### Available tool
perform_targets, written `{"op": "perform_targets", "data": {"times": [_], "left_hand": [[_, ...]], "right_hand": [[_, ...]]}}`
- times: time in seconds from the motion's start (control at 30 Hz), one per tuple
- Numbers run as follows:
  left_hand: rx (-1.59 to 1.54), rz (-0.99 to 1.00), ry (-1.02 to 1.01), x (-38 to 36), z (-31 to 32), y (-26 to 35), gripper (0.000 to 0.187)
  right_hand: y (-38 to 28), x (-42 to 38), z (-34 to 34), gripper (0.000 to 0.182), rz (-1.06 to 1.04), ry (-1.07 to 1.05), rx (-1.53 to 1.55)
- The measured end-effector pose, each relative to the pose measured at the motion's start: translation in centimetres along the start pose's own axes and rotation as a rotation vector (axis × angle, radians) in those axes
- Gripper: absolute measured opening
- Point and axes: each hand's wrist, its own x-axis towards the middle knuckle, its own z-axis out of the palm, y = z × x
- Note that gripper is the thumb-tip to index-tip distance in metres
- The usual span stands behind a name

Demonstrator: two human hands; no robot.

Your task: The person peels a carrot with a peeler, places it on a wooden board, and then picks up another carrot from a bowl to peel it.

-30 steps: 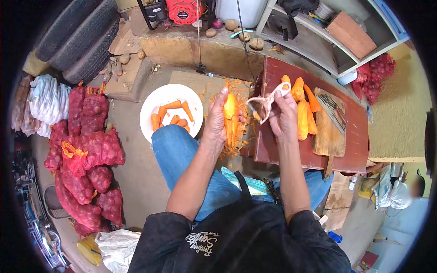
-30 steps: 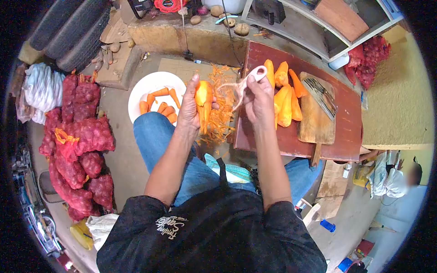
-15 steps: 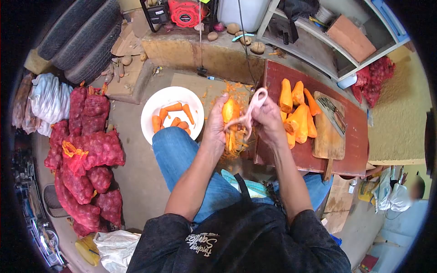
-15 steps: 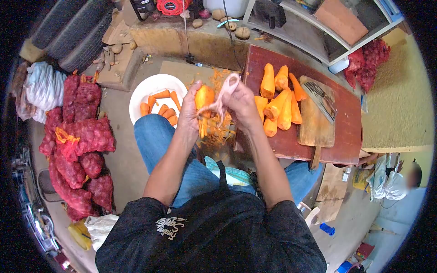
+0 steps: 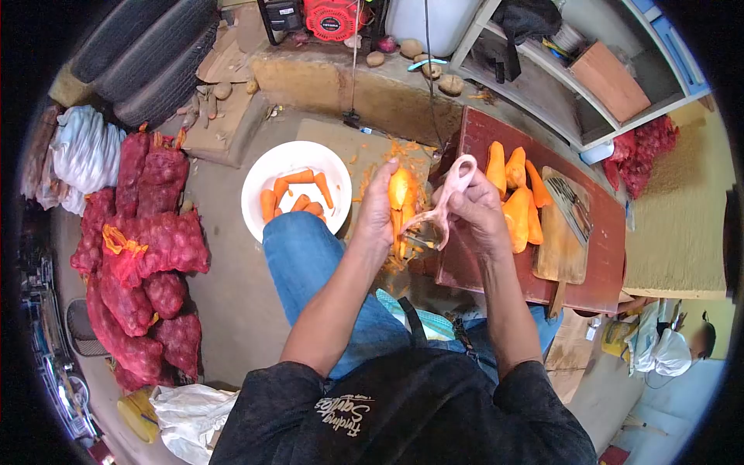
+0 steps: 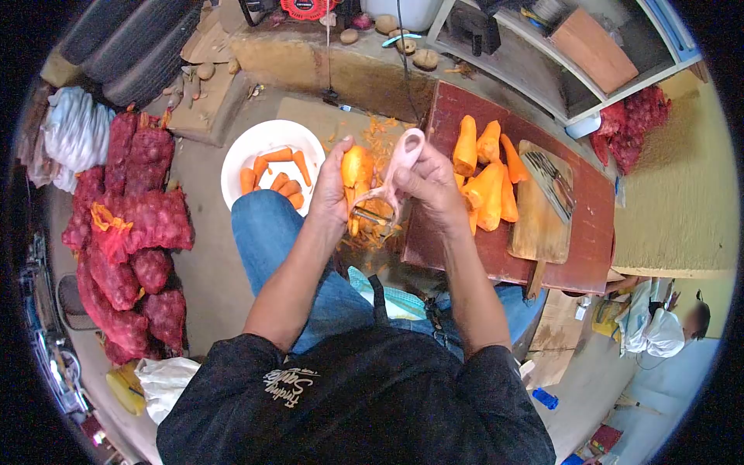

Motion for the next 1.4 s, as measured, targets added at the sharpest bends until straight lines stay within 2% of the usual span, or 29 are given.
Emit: {"op": "perform_targets", "data": {"times": [0.03,0.1,0.13,0.17,0.23,0.27,0.37,0.43,0.5,0.57,0.67,0.73,0.83,0.87,0.97,1.0,1.07,1.17,1.27,1.33,1.4], "left_hand": [[-0.030,-0.010,0.032,-0.2,0.4,-0.1,0.035],[0.051,-0.053,-0.105,0.0,-0.8,-0.2,0.038],[0.091,-0.073,-0.174,-0.1,-1.2,-0.2,0.039],[0.103,-0.096,-0.167,-0.3,-1.2,0.0,0.040],[0.125,-0.137,-0.153,-0.9,-0.8,0.4,0.041],[0.111,-0.146,-0.160,-0.7,-0.7,0.5,0.042],[0.039,-0.150,-0.150,0.2,-1.6,0.3,0.043],[-0.021,-0.121,-0.132,0.9,-1.7,0.0,0.043],[-0.044,-0.164,-0.120,0.0,-0.7,0.2,0.042],[-0.045,-0.178,-0.102,-0.7,-0.2,0.2,0.041],[-0.029,-0.146,-0.059,-0.8,-0.1,0.4,0.039],[-0.038,-0.124,-0.019,-0.4,-0.2,0.6,0.038],[-0.105,-0.165,-0.303,0.9,-2.2,0.8,0.041],[-0.066,-0.168,-0.139,0.6,-2.0,0.6,0.038],[-0.015,-0.236,-0.225,-0.2,-1.6,0.5,0.036],[-0.008,-0.176,-0.186,-0.4,-1.2,0.3,0.038],[-0.003,-0.050,-0.102,-0.5,-0.5,-0.1,0.041],[-0.043,-0.022,-0.173,0.3,-1.8,-0.3,0.052],[0.076,0.072,-0.131,-0.8,-0.7,-0.2,0.057],[0.035,0.033,-0.130,-0.9,-0.4,-0.6,0.056],[0.037,0.010,-0.144,-0.8,-0.2,-0.5,0.056]], "right_hand": [[0.2,-0.1,0.0,0.039,0.021,-0.017,0.002],[2.0,1.9,-1.8,0.036,-0.068,0.081,0.048],[1.4,3.1,-1.8,0.025,-0.103,0.137,0.154],[1.3,4.7,-2.9,0.020,-0.222,0.081,0.098],[1.3,6.7,-4.7,0.019,-0.284,0.209,0.070],[0.9,6.6,-5.5,0.022,-0.287,0.148,0.085],[-0.4,3.3,-2.7,0.029,-0.159,0.182,0.146],[0.7,0.1,-1.4,0.042,-0.073,0.047,0.201],[1.6,-2.4,1.3,0.040,-0.027,0.057,0.176],[2.5,-2.9,1.9,0.038,0.016,-0.022,0.224],[3.7,-1.9,0.8,0.037,-0.016,0.087,0.195],[3.3,-0.3,0.2,0.037,-0.064,0.079,0.194],[2.5,3.0,-1.5,0.031,-0.166,0.097,0.174],[2.4,4.4,-2.4,0.027,-0.187,0.108,0.152],[1.4,6.0,-4.1,0.022,-0.219,0.155,0.120],[0.9,6.2,-4.1,0.021,-0.222,0.170,0.116],[0.5,5.1,-4.0,0.020,-0.203,0.171,0.117],[0.5,2.2,-2.0,0.025,-0.151,0.147,0.143],[0.7,0.0,-0.2,0.030,-0.065,0.102,0.073],[0.8,0.4,0.1,0.031,-0.051,0.034,-0.018],[1.3,1.7,-0.2,0.029,-0.038,0.032,0.087]]}}
